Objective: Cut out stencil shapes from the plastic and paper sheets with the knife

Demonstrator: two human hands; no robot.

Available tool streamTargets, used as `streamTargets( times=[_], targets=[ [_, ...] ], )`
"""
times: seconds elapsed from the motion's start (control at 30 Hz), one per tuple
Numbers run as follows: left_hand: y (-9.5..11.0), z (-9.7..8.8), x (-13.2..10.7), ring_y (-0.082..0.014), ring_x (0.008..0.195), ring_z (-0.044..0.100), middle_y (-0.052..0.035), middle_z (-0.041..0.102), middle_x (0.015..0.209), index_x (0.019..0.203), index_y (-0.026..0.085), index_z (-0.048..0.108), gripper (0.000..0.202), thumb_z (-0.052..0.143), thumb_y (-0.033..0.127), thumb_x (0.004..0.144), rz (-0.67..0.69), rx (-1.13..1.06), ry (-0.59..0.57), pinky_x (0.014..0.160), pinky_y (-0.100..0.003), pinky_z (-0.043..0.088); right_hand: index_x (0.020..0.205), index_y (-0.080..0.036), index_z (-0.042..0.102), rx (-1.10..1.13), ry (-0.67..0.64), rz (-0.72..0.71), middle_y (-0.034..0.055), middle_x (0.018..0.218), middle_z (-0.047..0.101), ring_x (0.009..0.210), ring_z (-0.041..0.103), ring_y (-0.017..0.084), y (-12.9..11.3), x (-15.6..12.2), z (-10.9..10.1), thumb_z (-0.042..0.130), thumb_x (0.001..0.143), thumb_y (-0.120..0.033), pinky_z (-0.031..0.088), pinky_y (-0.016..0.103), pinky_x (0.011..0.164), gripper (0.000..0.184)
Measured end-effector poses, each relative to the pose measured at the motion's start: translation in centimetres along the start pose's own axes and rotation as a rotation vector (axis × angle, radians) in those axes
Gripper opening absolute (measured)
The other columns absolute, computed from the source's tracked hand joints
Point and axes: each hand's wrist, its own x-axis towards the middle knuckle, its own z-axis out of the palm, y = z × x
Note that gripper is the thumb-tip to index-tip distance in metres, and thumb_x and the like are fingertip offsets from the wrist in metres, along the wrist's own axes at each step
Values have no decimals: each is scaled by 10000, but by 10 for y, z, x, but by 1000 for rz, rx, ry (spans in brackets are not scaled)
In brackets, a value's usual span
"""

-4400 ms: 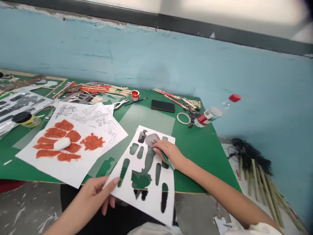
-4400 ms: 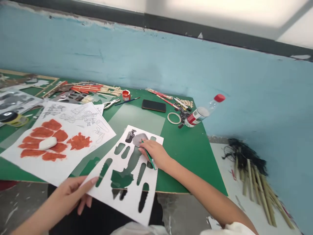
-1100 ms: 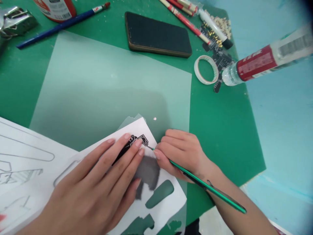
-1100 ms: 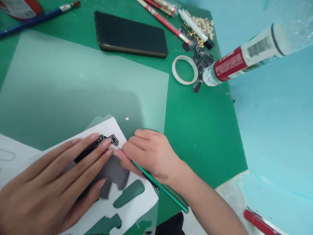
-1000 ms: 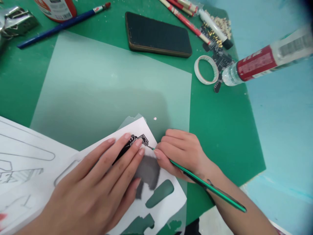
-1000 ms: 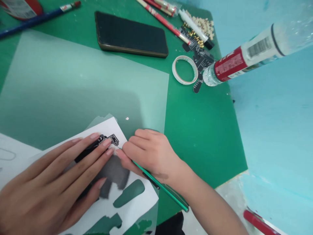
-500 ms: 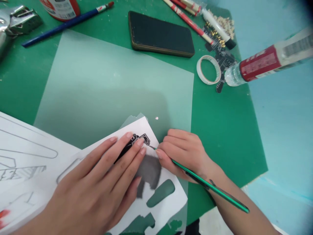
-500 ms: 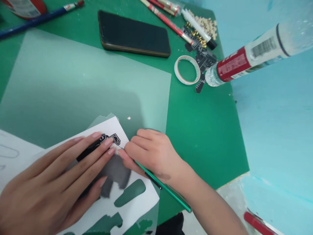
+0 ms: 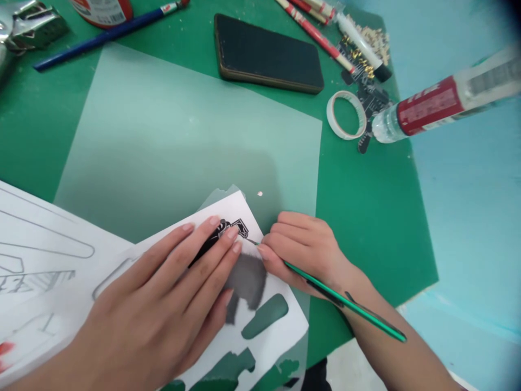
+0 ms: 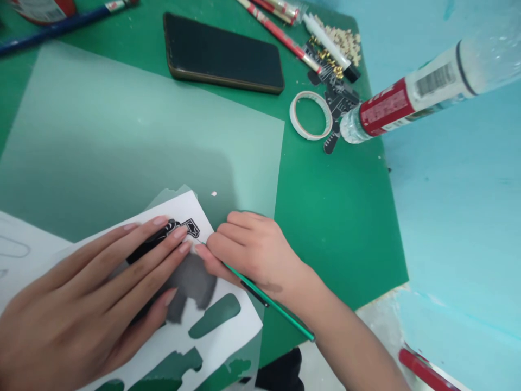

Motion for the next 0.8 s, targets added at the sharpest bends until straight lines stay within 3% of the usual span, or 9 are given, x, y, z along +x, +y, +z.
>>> streamTargets(
  times=[0.3, 0.53, 0.8],
  targets=[
    [0, 2, -4, -427, 1535, 696, -197, 722, 1668, 1583, -22, 690, 501, 621, 271, 1183, 6, 48, 34, 1369, -564, 441, 794, -218, 620, -24, -67, -89, -30, 690, 559, 677, 454, 167, 12, 6, -7, 556, 1236, -211, 407, 313, 651, 447],
    [1, 2, 0, -403, 1538, 694, -183, 724, 1670, 1598, -24, 677, 510, 620, 269, 1185, -10, 22, 34, 1418, -534, 397, 777, -202, 666, -41, -33, -110, -18, 680, 583, 677, 436, 169, 14, 4, -4, 493, 1260, -233, 430, 315, 646, 513],
    [1, 2, -1, -409, 1532, 693, -183, 728, 1665, 1578, -27, 693, 498, 631, 268, 1180, -5, 24, 26, 1404, -541, 404, 784, -217, 651, -54, -69, -108, -16, 697, 582, 690, 444, 171, 14, 2, -6, 535, 1246, -224, 422, 321, 649, 477]
  ],
)
